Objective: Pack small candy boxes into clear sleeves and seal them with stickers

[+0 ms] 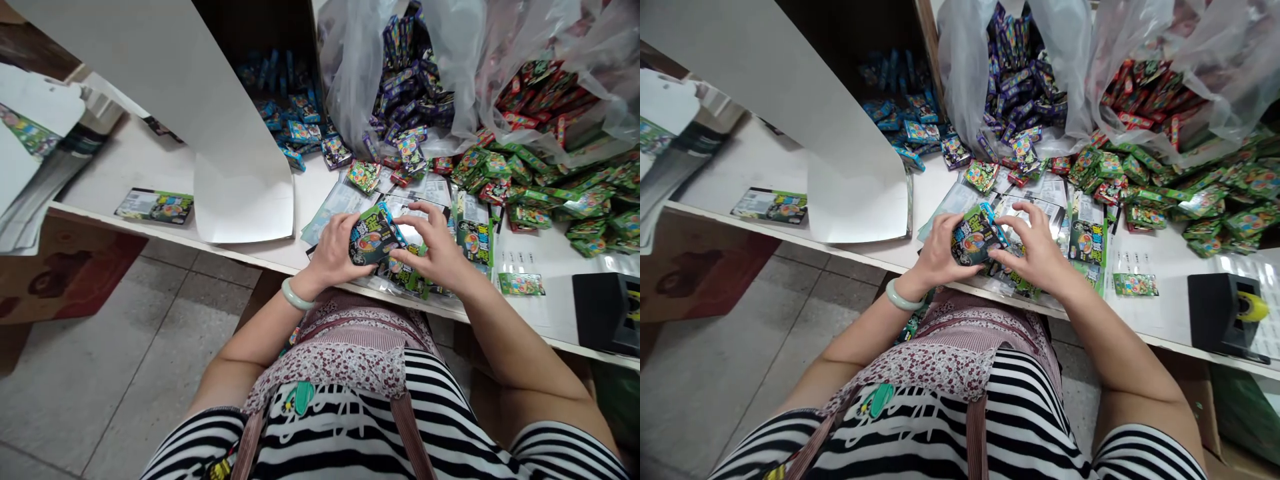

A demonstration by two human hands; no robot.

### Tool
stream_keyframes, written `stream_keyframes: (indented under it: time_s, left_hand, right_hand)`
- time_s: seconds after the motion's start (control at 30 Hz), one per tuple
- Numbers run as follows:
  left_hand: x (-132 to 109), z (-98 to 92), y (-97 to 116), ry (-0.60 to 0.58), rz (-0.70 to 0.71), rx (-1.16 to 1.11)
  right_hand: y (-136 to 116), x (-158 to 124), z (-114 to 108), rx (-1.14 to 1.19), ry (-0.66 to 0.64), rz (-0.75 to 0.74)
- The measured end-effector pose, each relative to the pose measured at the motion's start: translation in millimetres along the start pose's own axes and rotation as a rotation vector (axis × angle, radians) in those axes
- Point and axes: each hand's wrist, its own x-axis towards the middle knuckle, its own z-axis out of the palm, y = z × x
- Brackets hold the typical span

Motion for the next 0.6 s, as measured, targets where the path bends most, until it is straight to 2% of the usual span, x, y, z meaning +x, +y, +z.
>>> stream_keyframes:
  time_s: [0.13,0.2,0.27,0.4,0.5,0.6]
  left_hand:
    - [6.9,-4.9,26.7,0.038,-0.053,-0.114]
    - [7.0,-3.3,40.4,0.043,-0.123,-0.276]
    - [1.8,3.6,49.2,0.039,-0.222,-0.491]
    - [-22.4,21.9,51.9,0.011,-0.388,-0.795]
    - [-42.4,26.8,50.6,-0.008,-0.452,-0.845]
    - [-55.5,25.1,49.6,-0.03,-0.449,-0.842]
  right_hand:
    - [-9.0,9.6,-7.4,0.112,0.024,0.082]
    - [-11.0,13.9,-14.7,0.113,0.05,0.103]
    - [-9.9,14.7,-20.0,0.078,0.043,0.059]
    - [-4.0,4.1,-17.3,0.079,-0.063,-0.026]
    - [-2.9,-6.8,-8.7,0.106,-0.129,-0.031]
    - [-4.1,-12.5,-1.4,0.096,-0.155,-0.032]
